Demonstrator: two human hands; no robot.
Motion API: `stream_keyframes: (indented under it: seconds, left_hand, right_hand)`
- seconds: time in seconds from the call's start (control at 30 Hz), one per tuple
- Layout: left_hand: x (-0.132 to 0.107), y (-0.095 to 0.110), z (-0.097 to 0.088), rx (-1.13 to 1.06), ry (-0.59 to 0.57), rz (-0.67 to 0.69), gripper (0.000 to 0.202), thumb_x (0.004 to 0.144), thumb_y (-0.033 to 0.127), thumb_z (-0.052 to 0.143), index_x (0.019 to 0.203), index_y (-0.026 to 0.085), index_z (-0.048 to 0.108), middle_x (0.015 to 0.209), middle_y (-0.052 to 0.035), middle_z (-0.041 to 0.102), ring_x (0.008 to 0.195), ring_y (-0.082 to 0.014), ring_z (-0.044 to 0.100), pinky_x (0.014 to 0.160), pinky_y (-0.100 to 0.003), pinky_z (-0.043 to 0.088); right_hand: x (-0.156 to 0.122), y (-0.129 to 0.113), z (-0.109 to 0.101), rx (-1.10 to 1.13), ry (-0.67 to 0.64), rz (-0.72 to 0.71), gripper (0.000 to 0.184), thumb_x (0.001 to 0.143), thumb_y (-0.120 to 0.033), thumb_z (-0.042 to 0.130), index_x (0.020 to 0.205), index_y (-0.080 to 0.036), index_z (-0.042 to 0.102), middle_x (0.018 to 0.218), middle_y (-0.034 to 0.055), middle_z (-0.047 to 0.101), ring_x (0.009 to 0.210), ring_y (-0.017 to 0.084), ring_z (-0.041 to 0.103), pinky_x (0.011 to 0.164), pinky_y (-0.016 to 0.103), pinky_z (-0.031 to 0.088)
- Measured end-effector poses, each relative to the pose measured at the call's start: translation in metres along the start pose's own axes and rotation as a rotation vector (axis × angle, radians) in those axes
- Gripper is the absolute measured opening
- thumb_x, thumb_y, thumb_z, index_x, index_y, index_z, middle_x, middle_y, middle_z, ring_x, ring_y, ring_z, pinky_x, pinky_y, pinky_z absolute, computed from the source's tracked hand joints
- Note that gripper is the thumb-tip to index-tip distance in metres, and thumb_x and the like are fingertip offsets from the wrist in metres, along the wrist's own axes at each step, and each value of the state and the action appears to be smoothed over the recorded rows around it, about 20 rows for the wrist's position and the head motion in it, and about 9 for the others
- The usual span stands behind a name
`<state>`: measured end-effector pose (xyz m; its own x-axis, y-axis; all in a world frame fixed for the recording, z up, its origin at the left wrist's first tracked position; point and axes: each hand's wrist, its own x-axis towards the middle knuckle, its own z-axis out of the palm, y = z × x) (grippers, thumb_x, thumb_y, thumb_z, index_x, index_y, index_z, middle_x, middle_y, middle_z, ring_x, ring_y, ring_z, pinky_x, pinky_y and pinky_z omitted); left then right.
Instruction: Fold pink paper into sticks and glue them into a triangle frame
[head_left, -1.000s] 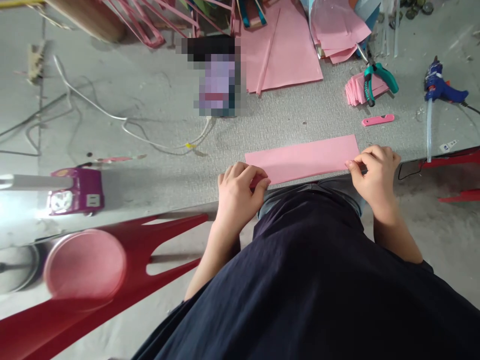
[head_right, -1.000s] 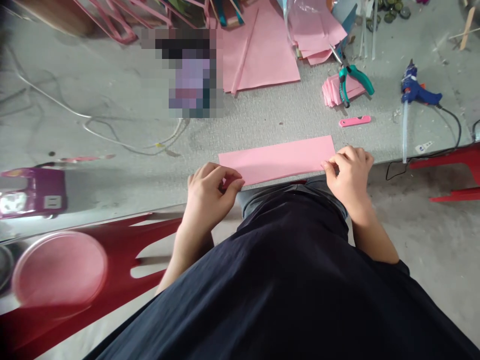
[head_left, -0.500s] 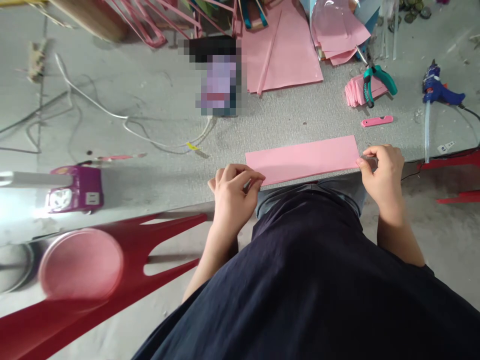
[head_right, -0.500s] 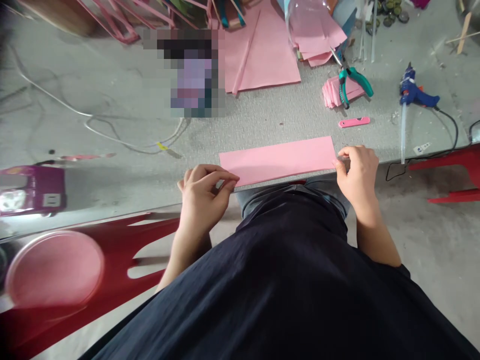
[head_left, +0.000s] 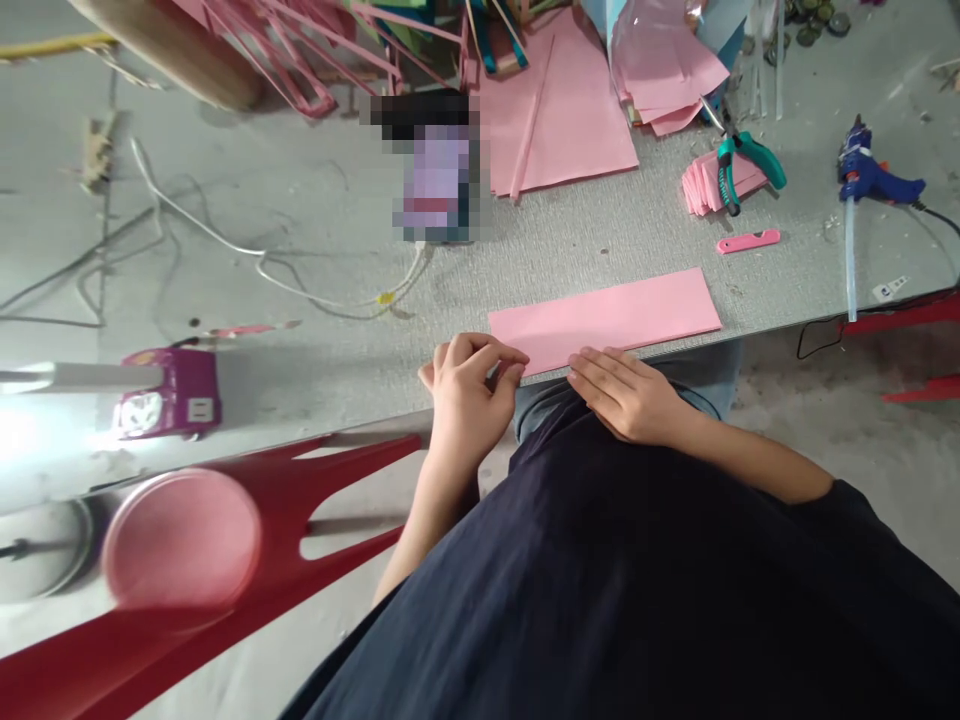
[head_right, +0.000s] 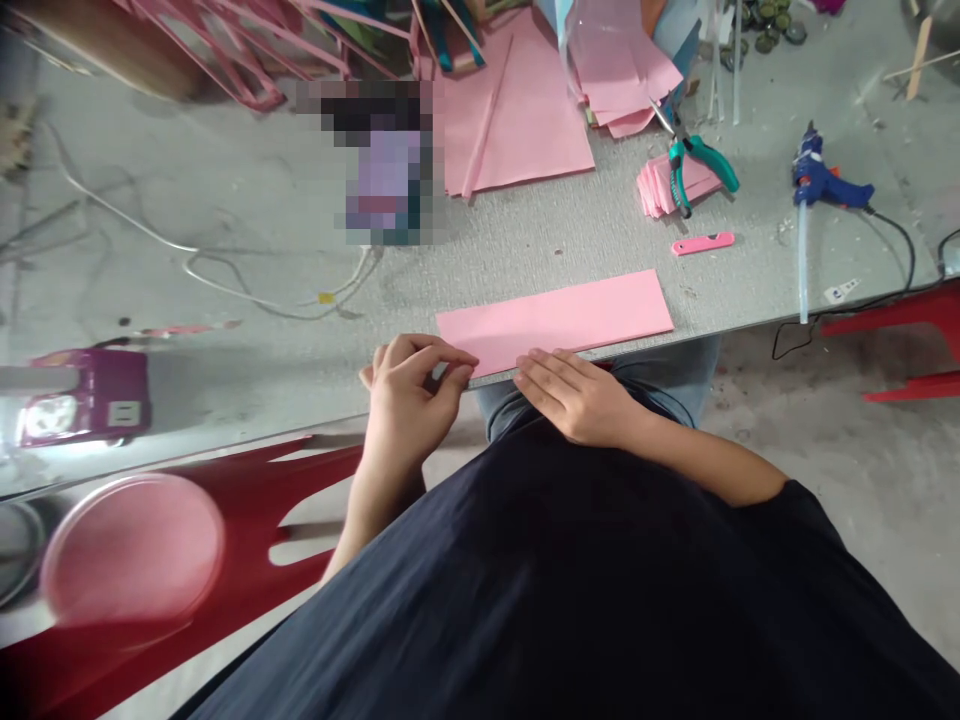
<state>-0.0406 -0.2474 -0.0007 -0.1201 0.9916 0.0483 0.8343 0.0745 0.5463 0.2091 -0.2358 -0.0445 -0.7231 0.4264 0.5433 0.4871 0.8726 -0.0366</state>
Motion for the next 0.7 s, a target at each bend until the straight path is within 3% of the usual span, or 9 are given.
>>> stream_keyframes:
  seconds: [0.13, 0.3, 0.47, 0.57, 0.7]
  left_hand:
    - [0.0, -0.002, -0.001, -0.014, -0.014, 0.022, 0.014, 0.097, 0.024, 0.068, 0.094, 0.03, 0.081, 0.113, -0.009, 0.073, 0.117, -0.0351, 0.064, 0.103, -0.06, 0.044]
    - [0.0, -0.005, -0.004, -0.018, -0.005, 0.034, 0.013, 0.096, 0.026, 0.068, 0.095, 0.031, 0.08, 0.114, -0.0091, 0.073, 0.118, -0.0358, 0.063, 0.102, -0.06, 0.044]
    - [-0.001, -0.013, -0.009, 0.011, 0.008, 0.038, 0.013, 0.098, 0.027, 0.069, 0.098, 0.031, 0.081, 0.118, -0.0094, 0.073, 0.12, -0.0363, 0.063, 0.105, -0.061, 0.043]
    - [-0.006, -0.015, -0.006, 0.071, 0.036, 0.132, 0.017, 0.1, 0.024, 0.068, 0.097, 0.032, 0.082, 0.119, -0.0099, 0.076, 0.121, -0.0367, 0.063, 0.104, -0.061, 0.042]
    - [-0.018, -0.004, 0.011, 0.199, 0.104, 0.301, 0.032, 0.099, 0.012, 0.061, 0.1, 0.035, 0.083, 0.119, -0.0074, 0.081, 0.115, -0.0337, 0.065, 0.1, -0.058, 0.042]
  right_hand:
    - [-0.01, 0.007, -0.001, 0.048, -0.081, 0.138, 0.045, 0.11, -0.018, 0.056, 0.152, -0.012, 0.068, 0.158, 0.0164, 0.069, 0.152, 0.029, 0.064, 0.126, 0.049, 0.056]
    - [-0.03, 0.021, -0.017, 0.03, -0.18, 0.347, 0.048, 0.11, -0.031, 0.061, 0.156, -0.02, 0.068, 0.161, 0.0129, 0.066, 0.153, 0.033, 0.063, 0.128, 0.054, 0.054]
    - [-0.065, 0.047, -0.04, -0.086, -0.146, 0.525, 0.047, 0.107, -0.038, 0.065, 0.151, -0.023, 0.071, 0.156, 0.0141, 0.071, 0.149, 0.038, 0.066, 0.125, 0.059, 0.053]
    - [-0.079, 0.058, -0.049, -0.159, -0.136, 0.538, 0.043, 0.108, -0.037, 0.063, 0.147, -0.023, 0.073, 0.154, 0.0151, 0.073, 0.147, 0.037, 0.068, 0.124, 0.059, 0.052]
    - [-0.081, 0.059, -0.051, -0.256, -0.051, 0.442, 0.035, 0.108, -0.039, 0.065, 0.136, -0.021, 0.077, 0.142, 0.0166, 0.079, 0.135, 0.034, 0.072, 0.116, 0.055, 0.051]
